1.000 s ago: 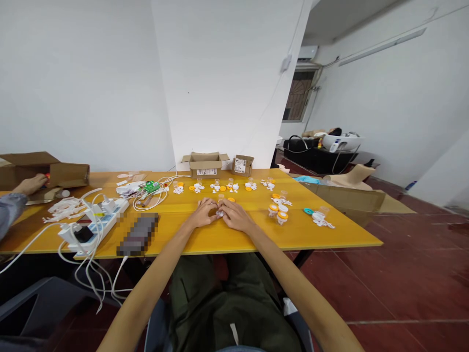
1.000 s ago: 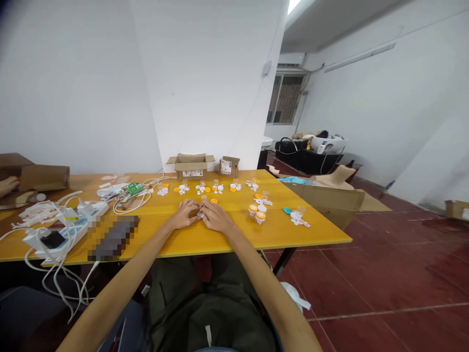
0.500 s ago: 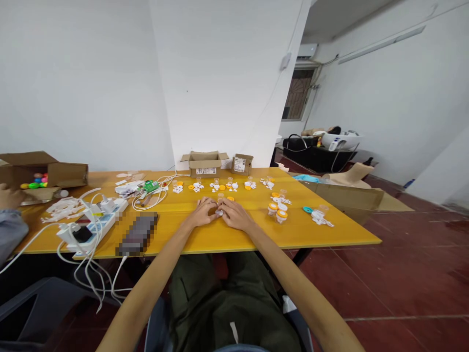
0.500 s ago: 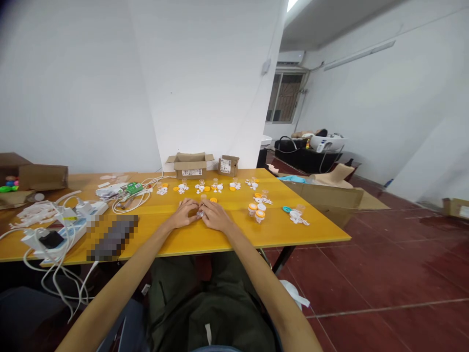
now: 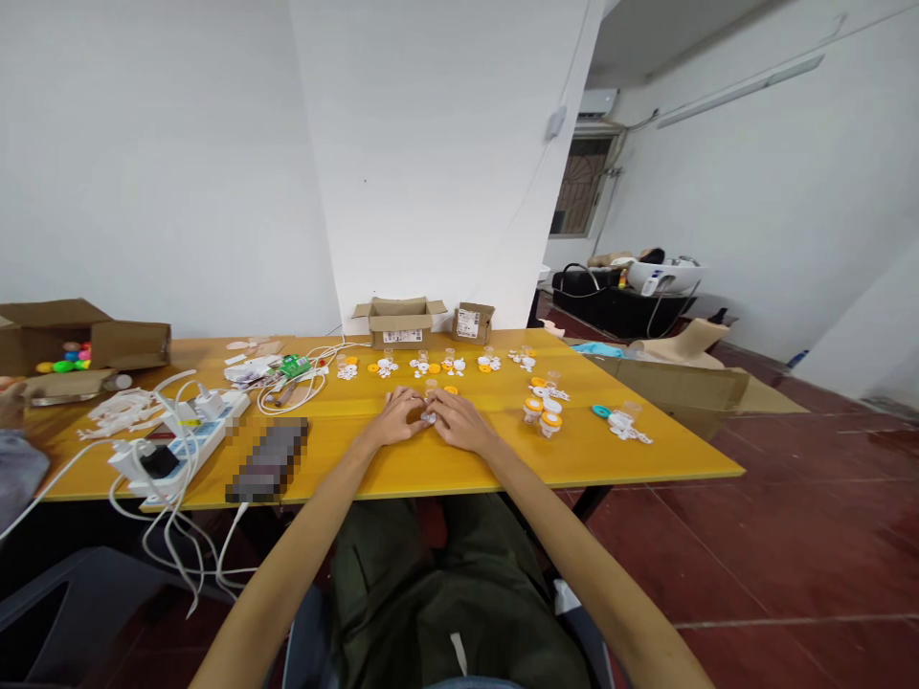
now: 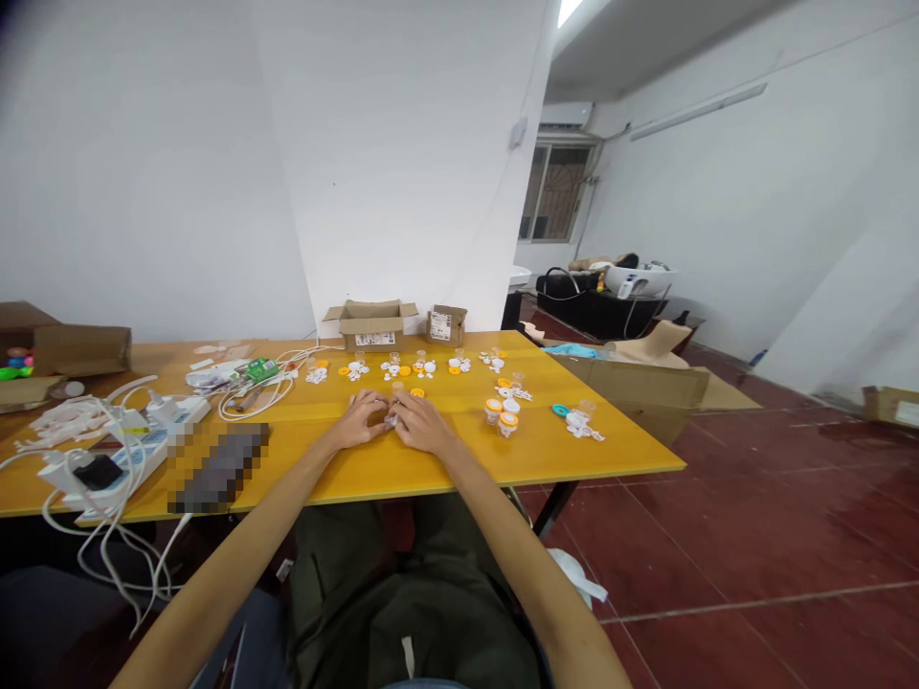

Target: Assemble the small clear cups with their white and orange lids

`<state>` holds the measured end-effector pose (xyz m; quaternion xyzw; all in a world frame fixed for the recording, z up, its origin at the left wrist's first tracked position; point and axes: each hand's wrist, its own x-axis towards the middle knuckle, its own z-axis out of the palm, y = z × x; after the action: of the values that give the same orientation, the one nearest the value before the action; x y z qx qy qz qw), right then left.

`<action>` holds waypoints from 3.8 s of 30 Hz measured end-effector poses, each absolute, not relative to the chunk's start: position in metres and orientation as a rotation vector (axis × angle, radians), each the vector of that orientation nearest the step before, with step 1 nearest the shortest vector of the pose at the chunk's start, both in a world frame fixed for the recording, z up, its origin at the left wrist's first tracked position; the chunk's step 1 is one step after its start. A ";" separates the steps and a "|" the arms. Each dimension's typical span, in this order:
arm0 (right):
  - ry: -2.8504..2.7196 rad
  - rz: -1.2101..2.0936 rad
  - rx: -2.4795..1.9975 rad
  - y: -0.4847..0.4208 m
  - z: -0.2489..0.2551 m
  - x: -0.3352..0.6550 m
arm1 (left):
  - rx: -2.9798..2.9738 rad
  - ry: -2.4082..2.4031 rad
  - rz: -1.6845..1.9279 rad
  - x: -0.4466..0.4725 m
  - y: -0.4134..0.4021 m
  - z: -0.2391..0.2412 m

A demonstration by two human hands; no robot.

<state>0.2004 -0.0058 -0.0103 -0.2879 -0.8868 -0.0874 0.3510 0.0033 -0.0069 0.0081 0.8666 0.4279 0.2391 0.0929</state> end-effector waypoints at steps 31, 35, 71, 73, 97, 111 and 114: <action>-1.929 -0.010 -1.521 0.011 -0.022 0.206 | 2.555 1.227 0.732 0.001 -0.007 0.007; -1.945 -0.046 -1.477 0.011 -0.020 0.207 | 2.537 1.201 0.792 0.001 -0.007 0.007; -2.263 0.507 -0.875 -0.011 0.002 0.198 | 2.472 1.223 0.835 0.006 -0.006 0.012; -2.259 0.514 -0.871 -0.011 0.002 0.198 | 2.475 1.213 0.830 0.006 -0.007 0.013; -2.245 0.494 -0.874 -0.009 -0.001 0.198 | 2.486 1.200 0.820 0.004 -0.004 0.009; -2.244 0.484 -0.876 -0.008 -0.002 0.198 | 2.484 1.214 0.800 0.004 -0.003 0.009; -2.240 0.504 -0.873 -0.009 -0.001 0.199 | 2.480 1.213 0.802 0.005 -0.004 0.009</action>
<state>0.1988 -0.0091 -0.0010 -0.3347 -0.8589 0.1931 0.3362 0.0048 -0.0037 0.0094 0.8550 0.4182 0.2764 0.1329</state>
